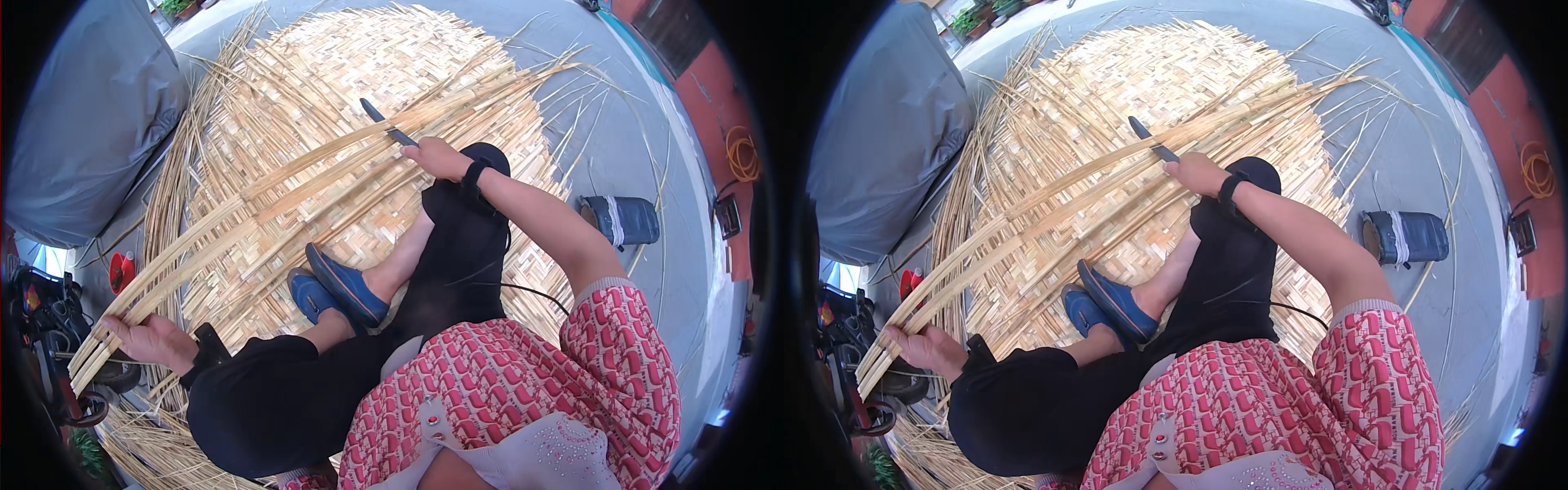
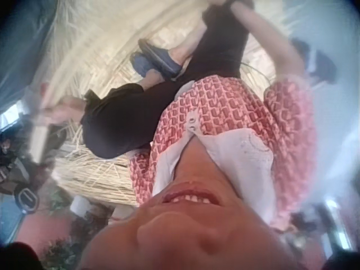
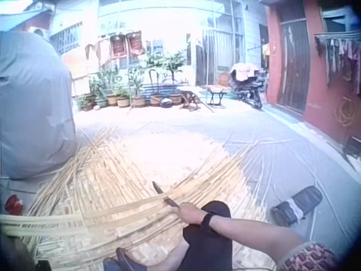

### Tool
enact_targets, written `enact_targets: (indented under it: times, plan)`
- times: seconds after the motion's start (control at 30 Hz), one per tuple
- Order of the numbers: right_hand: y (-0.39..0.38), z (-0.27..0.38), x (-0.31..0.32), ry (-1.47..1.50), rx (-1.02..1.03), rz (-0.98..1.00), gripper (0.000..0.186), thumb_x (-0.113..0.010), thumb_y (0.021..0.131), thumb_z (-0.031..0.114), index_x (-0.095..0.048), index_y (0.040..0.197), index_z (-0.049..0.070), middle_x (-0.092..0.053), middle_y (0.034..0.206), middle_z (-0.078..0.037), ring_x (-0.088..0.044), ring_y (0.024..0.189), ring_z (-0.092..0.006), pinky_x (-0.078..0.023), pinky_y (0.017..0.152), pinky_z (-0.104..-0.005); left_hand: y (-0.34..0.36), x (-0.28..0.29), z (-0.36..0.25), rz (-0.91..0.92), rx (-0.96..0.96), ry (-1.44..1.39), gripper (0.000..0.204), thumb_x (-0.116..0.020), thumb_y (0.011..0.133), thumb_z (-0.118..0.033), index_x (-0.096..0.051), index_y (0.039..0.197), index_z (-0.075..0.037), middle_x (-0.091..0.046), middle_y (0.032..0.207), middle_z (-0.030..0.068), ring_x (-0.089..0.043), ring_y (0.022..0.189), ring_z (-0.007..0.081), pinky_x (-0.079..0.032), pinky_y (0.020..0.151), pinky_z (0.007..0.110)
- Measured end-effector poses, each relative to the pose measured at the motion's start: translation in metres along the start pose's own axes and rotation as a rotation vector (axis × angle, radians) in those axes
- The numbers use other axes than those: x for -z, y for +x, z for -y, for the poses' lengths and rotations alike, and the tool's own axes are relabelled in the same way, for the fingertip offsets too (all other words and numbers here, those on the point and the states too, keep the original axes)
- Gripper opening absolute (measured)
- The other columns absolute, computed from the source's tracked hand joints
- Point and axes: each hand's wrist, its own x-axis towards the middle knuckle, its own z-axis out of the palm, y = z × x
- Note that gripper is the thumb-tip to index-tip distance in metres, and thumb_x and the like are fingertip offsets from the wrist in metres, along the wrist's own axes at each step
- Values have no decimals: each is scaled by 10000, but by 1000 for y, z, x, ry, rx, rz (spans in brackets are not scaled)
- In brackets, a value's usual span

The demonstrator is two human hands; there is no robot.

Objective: Weaving bamboo strips together to create a mat.

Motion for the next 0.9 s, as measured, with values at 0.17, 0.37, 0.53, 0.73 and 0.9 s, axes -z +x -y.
enact_targets:
  times: [0.17,0.37,0.53,0.73,0.9]
  plan:
    - [12,-33,73,-159,-67,-70,587,-505,968,447,-662,973,-119,-664,927,-327,-653,942,-442,-484,849,-482,-58,5,75,401,543,298,616,-395,1019,-462,-484,1381,28,-521,1388,228,-532,1270,335,-463,1057,473]
    - [41,-94,115,-249,-13,-106,550,-565,917,453,-687,925,-84,-682,914,-287,-660,906,-425,-501,827,-464,-158,91,204,1882,660,1582,609,-399,991,-469,-464,1426,-49,-485,1445,182,-485,1325,306,-453,1061,444]
    - [32,-73,110,-466,52,78,343,-579,867,315,-635,936,-17,-675,872,-232,-656,835,-391,-501,759,-468,-189,141,242,2205,611,1911,616,-402,967,-475,-447,1464,-113,-454,1492,144,-447,1371,282,-444,1064,420]
    - [37,-84,109,-626,-102,-35,277,-519,909,226,-697,1003,36,-718,960,-187,-693,910,-360,-536,794,-467,-189,148,250,2201,684,1958,630,-446,927,-493,-476,1465,-165,-468,1497,122,-456,1375,277,-444,1060,399]
    - [65,-119,100,-597,-180,-95,254,-479,924,209,-648,1003,37,-705,894,-186,-680,853,-382,-528,767,-489,-185,140,245,2206,630,1937,632,-559,863,-532,-590,1369,-156,-583,1381,139,-571,1262,302,-476,1023,393]
